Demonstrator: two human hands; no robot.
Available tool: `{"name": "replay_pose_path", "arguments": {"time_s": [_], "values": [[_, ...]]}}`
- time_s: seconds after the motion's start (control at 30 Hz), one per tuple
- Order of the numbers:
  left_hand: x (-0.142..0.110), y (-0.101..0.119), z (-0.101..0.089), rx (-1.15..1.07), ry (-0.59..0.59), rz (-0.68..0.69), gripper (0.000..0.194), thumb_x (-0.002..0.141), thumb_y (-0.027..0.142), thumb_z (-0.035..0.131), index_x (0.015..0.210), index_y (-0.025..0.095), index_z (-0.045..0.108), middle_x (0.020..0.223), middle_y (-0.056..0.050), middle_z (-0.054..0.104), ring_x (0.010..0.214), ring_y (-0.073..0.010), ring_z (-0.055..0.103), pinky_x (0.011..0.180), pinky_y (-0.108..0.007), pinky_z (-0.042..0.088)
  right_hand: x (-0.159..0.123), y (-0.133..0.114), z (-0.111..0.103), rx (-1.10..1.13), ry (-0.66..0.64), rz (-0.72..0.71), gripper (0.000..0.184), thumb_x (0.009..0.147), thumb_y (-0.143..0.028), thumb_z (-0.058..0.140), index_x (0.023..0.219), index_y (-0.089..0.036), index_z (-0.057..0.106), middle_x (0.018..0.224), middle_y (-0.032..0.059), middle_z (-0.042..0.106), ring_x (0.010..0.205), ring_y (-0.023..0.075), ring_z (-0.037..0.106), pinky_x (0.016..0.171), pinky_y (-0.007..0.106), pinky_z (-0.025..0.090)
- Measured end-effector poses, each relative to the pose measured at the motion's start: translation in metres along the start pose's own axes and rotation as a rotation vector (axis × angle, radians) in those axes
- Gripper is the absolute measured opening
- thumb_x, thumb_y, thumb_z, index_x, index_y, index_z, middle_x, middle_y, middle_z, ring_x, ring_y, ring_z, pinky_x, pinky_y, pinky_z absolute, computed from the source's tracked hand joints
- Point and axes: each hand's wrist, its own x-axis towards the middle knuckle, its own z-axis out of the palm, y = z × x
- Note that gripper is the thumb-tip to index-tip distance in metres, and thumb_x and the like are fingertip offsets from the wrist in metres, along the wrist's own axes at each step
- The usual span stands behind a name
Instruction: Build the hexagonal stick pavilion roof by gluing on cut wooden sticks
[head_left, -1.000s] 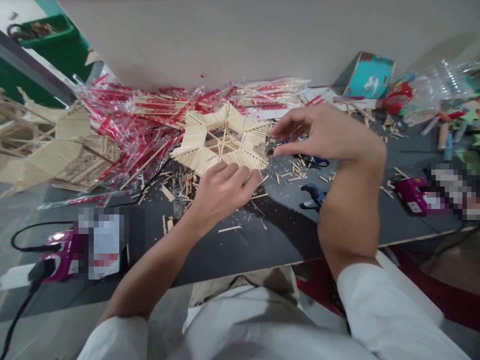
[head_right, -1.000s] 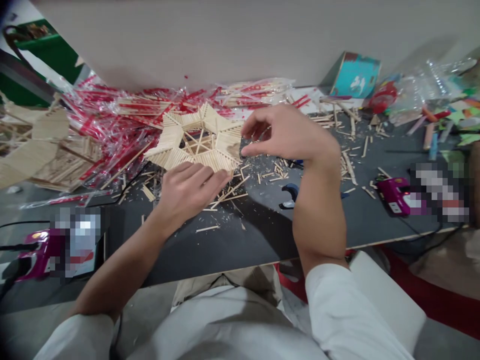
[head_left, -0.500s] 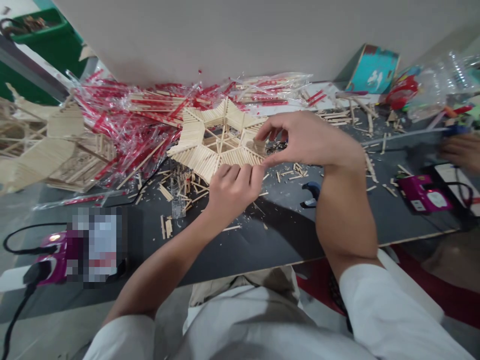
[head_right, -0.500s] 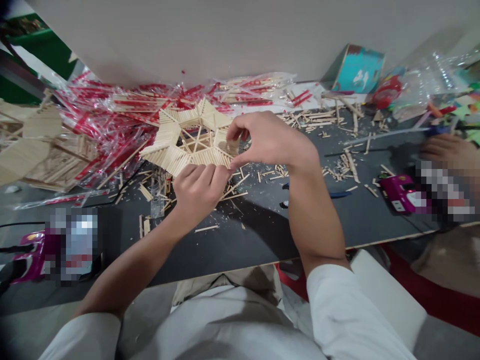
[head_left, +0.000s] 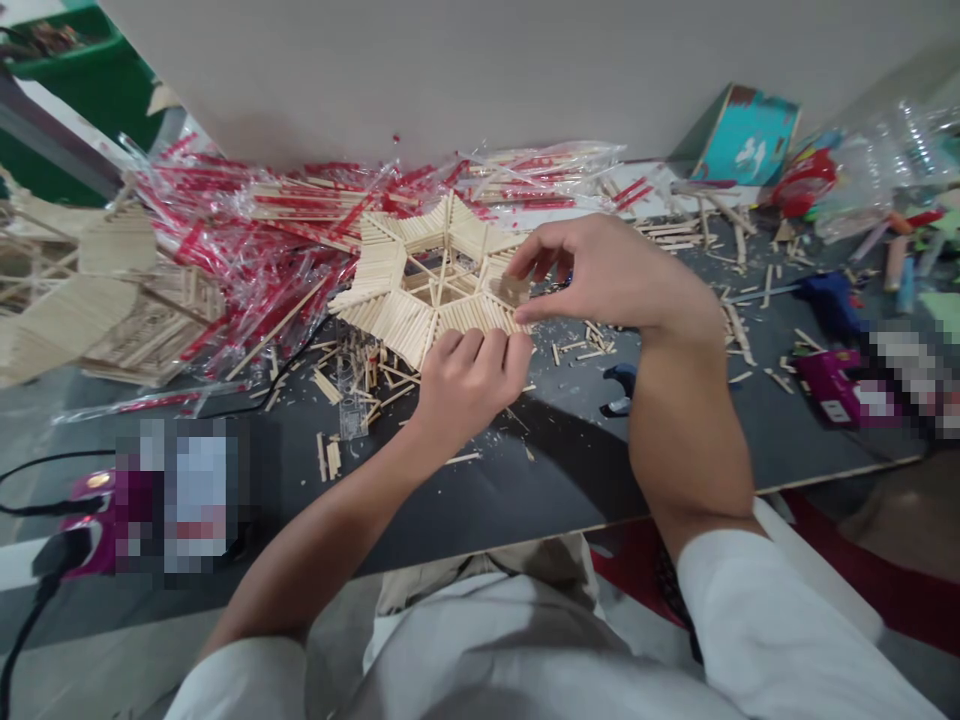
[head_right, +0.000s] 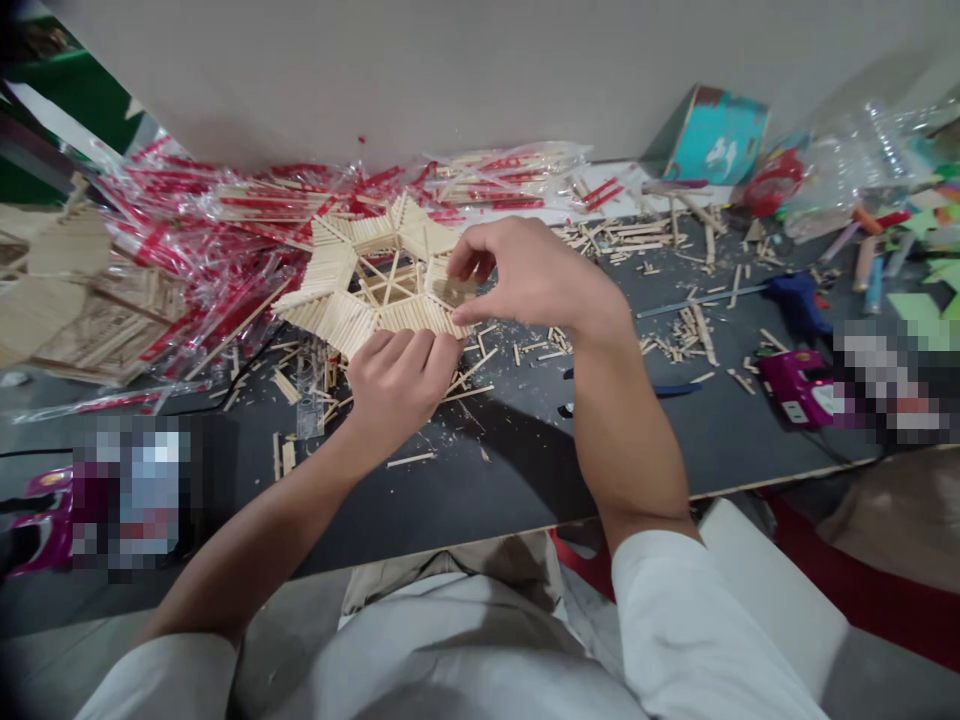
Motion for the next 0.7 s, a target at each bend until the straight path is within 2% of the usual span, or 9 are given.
{"name": "replay_pose_path", "arguments": {"time_s": [0.3, 0.43, 0.6, 0.7], "values": [[-0.0011, -0.0007, 0.0, 0.037, -0.022, 0.003, 0.031, 0.103, 0.015, 0.066, 0.074, 0.022, 0.058, 0.061, 0.0, 0.054, 0.059, -0.0192, 0.049, 0.061, -0.038, 0.031, 0.003, 0.0012, 0.006, 0.052, 0.08, 0.012, 0.026, 0.077, -0.039, 0.091, 0.097, -0.027, 0.078, 0.103, 0.0056, 0.081, 0.095, 0.0289, 0.074, 0.086, 0.046, 0.058], [-0.0016, -0.0012, -0.0019, -0.017, -0.08, -0.01, 0.031, 0.104, 0.016, 0.064, 0.074, 0.022, 0.057, 0.062, -0.001, 0.055, 0.06, -0.0195, 0.049, 0.06, -0.038, 0.029, 0.0044, 0.0024, 0.0081, 0.063, 0.16, 0.016, 0.018, 0.086, -0.044, 0.081, 0.097, -0.029, 0.079, 0.102, 0.0047, 0.081, 0.093, 0.0276, 0.074, 0.085, 0.045, 0.059], [-0.0031, -0.0013, -0.0004, -0.008, -0.088, -0.005, 0.034, 0.105, 0.018, 0.062, 0.072, 0.023, 0.056, 0.062, -0.001, 0.054, 0.06, -0.0191, 0.048, 0.06, -0.038, 0.029, 0.0035, 0.0049, 0.0024, 0.029, 0.216, 0.042, 0.031, 0.096, -0.057, 0.067, 0.105, -0.031, 0.082, 0.103, 0.0031, 0.083, 0.1, 0.0296, 0.074, 0.088, 0.046, 0.06], [-0.004, -0.0013, 0.0005, -0.057, -0.106, -0.034, 0.036, 0.106, 0.021, 0.062, 0.072, 0.023, 0.055, 0.061, -0.001, 0.054, 0.061, -0.0193, 0.049, 0.061, -0.039, 0.028, 0.0022, 0.0071, -0.0009, 0.042, 0.225, 0.09, 0.039, 0.097, -0.066, 0.064, 0.099, -0.031, 0.082, 0.1, 0.0036, 0.083, 0.099, 0.0301, 0.075, 0.084, 0.045, 0.061]]}}
